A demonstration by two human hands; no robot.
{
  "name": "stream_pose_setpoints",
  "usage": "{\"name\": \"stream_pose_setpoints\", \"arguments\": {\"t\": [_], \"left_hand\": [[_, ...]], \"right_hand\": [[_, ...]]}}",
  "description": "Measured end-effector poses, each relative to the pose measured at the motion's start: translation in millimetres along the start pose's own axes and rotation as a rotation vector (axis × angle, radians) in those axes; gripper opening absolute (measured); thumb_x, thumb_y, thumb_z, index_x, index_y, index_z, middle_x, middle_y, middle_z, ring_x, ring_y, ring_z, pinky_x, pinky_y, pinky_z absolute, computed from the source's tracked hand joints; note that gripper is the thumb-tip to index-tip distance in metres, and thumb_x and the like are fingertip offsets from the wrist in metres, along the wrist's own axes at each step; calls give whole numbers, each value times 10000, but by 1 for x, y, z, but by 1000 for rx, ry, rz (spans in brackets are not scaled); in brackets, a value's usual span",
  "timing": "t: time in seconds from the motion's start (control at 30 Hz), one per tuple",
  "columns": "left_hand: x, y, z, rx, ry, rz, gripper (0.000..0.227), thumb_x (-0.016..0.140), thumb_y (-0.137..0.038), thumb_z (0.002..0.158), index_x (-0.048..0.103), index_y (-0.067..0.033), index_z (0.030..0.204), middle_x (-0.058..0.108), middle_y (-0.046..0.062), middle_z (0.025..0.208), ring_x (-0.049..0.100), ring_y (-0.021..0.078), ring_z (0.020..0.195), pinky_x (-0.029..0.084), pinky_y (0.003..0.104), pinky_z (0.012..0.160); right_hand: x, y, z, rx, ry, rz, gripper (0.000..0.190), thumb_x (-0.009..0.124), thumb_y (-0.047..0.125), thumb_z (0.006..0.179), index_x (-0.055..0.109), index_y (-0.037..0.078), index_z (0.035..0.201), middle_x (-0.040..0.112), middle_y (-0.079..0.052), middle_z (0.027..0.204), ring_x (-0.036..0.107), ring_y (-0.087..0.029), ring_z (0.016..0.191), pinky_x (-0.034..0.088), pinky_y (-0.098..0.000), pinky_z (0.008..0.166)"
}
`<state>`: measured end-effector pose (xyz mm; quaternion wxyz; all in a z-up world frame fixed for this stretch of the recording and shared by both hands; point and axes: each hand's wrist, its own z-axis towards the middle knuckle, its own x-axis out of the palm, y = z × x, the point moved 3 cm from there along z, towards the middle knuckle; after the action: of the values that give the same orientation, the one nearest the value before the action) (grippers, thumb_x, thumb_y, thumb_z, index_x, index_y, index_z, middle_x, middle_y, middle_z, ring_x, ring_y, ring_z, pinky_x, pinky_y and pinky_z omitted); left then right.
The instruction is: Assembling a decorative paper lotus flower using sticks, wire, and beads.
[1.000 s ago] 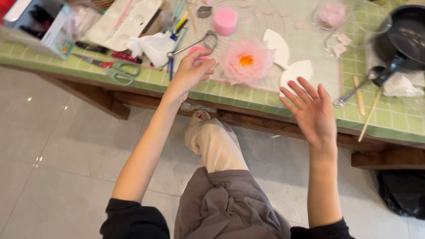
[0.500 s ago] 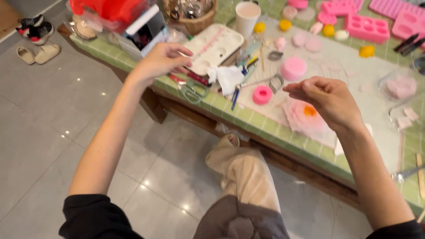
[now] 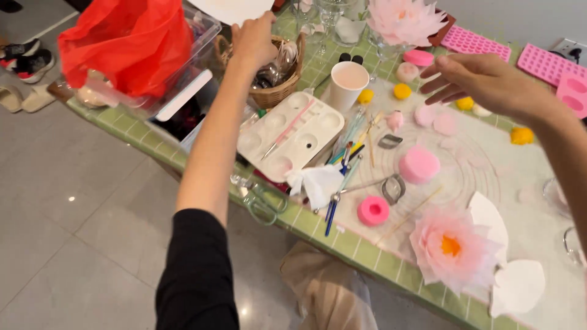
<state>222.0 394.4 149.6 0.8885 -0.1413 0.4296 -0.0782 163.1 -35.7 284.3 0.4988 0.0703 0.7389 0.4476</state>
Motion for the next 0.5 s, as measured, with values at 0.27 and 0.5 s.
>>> {"name": "stream_pose_setpoints", "arguments": {"t": [0.27, 0.5], "left_hand": [[91, 27, 23, -56, 169, -177, 403, 859, -146, 741, 721, -161, 1118, 763, 86, 1064, 753, 231, 932, 565, 433, 882], [30, 79, 29, -141, -493, -833, 248, 844, -129, 896, 671, 6, 1012, 766, 79, 913, 755, 177, 820, 630, 331, 724]], "right_hand": [[2, 29, 19, -24, -2, -91, 505, 400, 399, 1056, 606, 31, 1334, 735, -142, 1163, 722, -240, 1051, 553, -402, 887], [37, 6, 57, -241, 118, 18, 451, 478, 342, 1064, 615, -15, 1302, 734, -127, 1138, 728, -204, 1063, 586, -329, 916]]}}
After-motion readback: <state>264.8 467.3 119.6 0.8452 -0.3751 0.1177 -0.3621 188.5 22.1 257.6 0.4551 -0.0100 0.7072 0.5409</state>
